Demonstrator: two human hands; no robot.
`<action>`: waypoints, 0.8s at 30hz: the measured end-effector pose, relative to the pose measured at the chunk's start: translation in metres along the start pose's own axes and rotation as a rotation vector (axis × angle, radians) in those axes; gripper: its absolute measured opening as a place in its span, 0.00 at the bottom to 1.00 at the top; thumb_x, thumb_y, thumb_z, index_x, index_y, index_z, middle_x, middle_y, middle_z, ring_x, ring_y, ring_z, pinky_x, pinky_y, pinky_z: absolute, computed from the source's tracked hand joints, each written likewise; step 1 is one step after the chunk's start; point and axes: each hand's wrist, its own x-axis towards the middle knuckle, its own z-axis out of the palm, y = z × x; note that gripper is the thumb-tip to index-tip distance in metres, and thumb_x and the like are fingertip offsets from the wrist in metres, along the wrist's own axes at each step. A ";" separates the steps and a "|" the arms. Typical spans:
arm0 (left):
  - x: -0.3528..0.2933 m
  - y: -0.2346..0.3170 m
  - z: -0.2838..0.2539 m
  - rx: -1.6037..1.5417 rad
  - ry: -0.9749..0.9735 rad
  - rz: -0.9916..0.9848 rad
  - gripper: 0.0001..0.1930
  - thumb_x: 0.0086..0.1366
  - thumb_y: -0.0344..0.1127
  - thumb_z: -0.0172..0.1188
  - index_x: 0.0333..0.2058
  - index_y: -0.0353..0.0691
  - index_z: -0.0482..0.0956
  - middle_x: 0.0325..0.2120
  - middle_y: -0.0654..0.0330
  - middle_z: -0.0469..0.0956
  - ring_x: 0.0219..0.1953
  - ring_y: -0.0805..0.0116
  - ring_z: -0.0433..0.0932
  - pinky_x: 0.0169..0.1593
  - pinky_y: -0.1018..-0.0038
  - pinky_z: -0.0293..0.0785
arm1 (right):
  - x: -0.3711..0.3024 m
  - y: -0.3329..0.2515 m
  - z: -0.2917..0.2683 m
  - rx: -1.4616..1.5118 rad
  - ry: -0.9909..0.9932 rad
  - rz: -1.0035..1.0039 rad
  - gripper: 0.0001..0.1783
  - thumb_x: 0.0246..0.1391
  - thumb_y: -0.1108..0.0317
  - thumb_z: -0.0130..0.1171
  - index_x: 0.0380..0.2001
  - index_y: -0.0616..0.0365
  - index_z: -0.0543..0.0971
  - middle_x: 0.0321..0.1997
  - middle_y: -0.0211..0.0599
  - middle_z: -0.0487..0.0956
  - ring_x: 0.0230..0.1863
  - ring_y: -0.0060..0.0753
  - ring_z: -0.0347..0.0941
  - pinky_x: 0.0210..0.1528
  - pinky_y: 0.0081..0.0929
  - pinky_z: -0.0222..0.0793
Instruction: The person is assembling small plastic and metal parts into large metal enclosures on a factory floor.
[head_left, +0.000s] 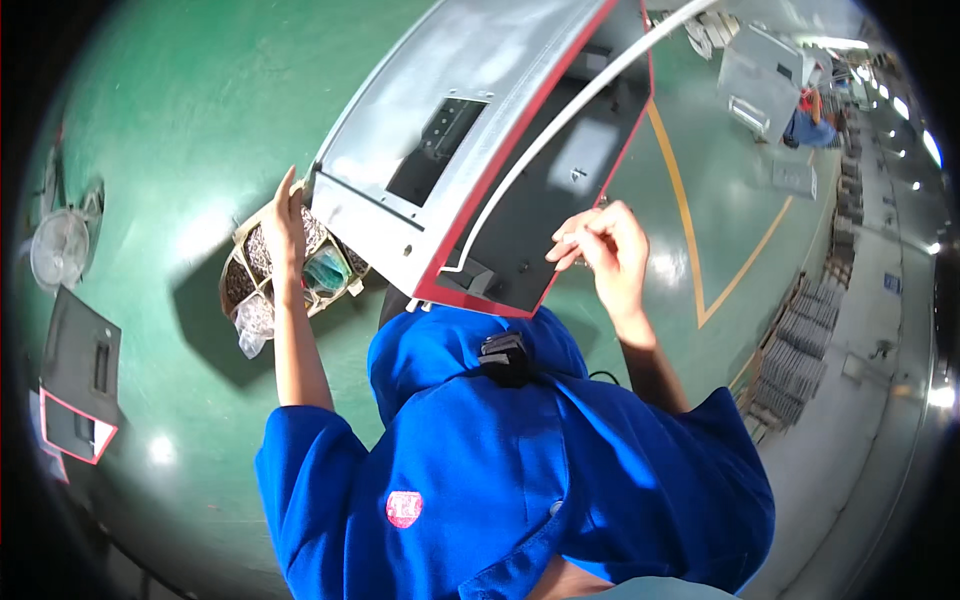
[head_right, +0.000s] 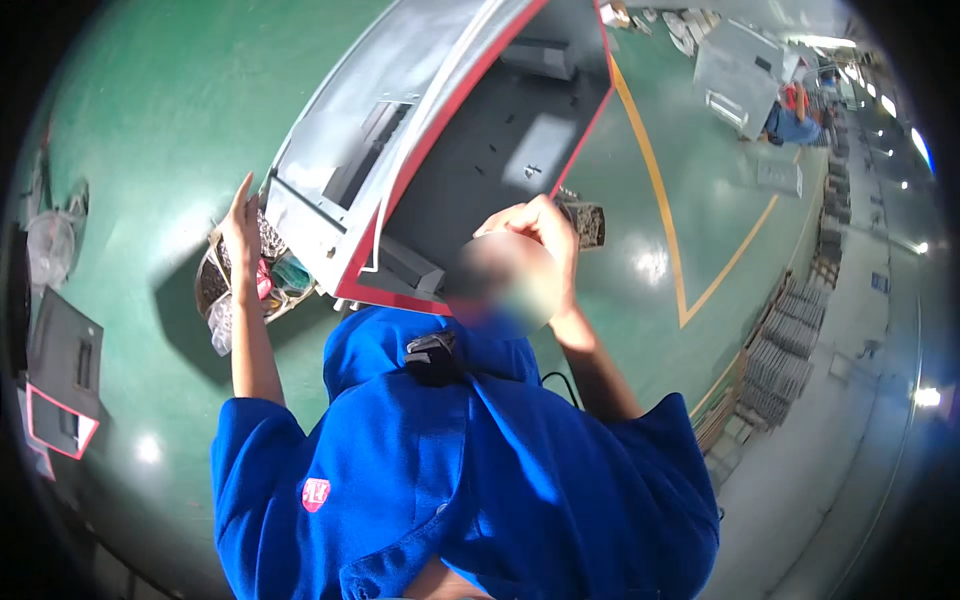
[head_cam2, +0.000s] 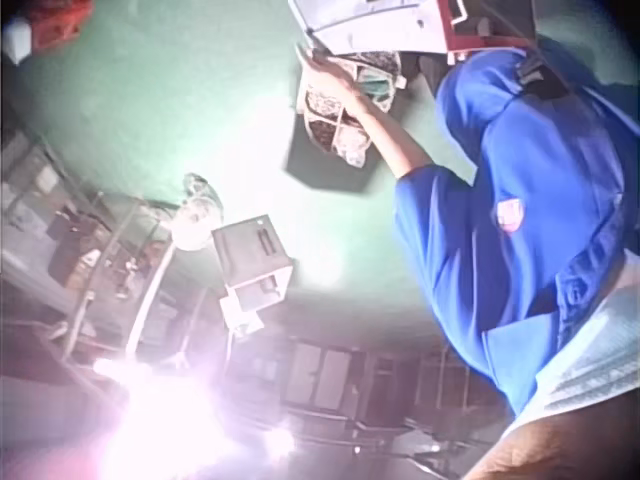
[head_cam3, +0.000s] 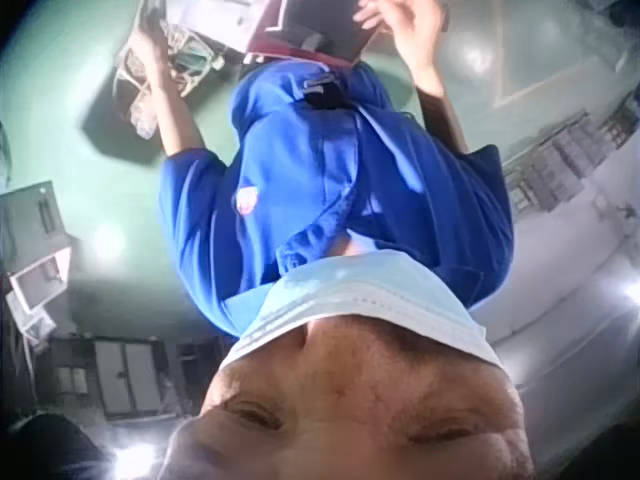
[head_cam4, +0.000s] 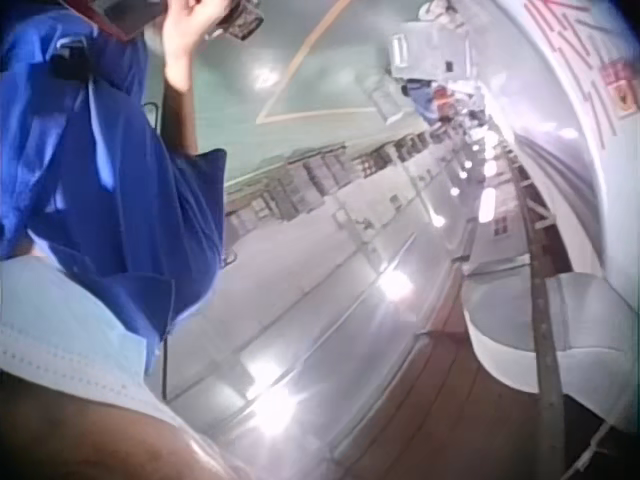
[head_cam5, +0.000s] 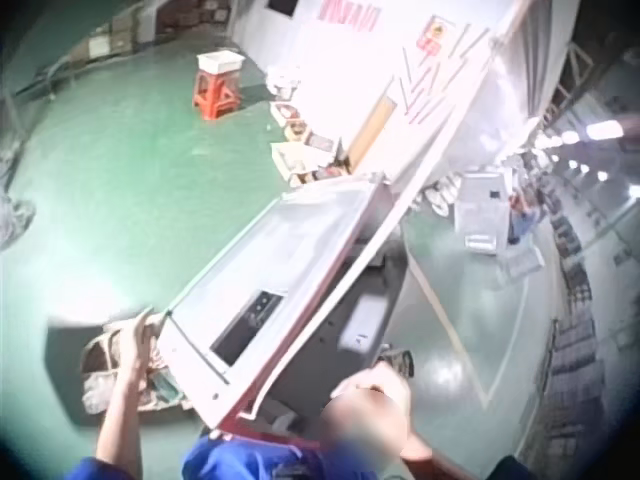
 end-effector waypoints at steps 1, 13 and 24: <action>-0.007 0.008 -0.003 0.003 0.015 -0.042 0.17 0.65 0.33 0.51 0.53 0.46 0.72 0.22 0.50 0.73 0.21 0.66 0.69 0.31 0.70 0.68 | -0.002 0.008 -0.014 -0.024 0.052 0.055 0.06 0.58 0.76 0.49 0.28 0.63 0.64 0.29 0.45 0.76 0.26 0.32 0.78 0.24 0.21 0.75; -0.218 0.088 -0.013 -0.502 0.215 -0.512 0.11 0.68 0.37 0.50 0.36 0.36 0.77 0.16 0.74 0.62 0.15 0.87 0.55 0.18 0.86 0.49 | -0.043 0.099 -0.063 0.049 -0.271 0.364 0.07 0.57 0.70 0.56 0.30 0.64 0.75 0.21 0.29 0.74 0.20 0.16 0.72 0.21 0.16 0.68; -0.287 0.200 0.037 -0.532 -0.187 -0.501 0.19 0.66 0.39 0.50 0.15 0.38 0.68 0.11 0.70 0.63 0.15 0.83 0.59 0.20 0.82 0.53 | -0.092 0.124 -0.092 -0.002 -0.591 0.355 0.06 0.53 0.70 0.60 0.30 0.60 0.74 0.22 0.29 0.75 0.18 0.16 0.69 0.21 0.15 0.65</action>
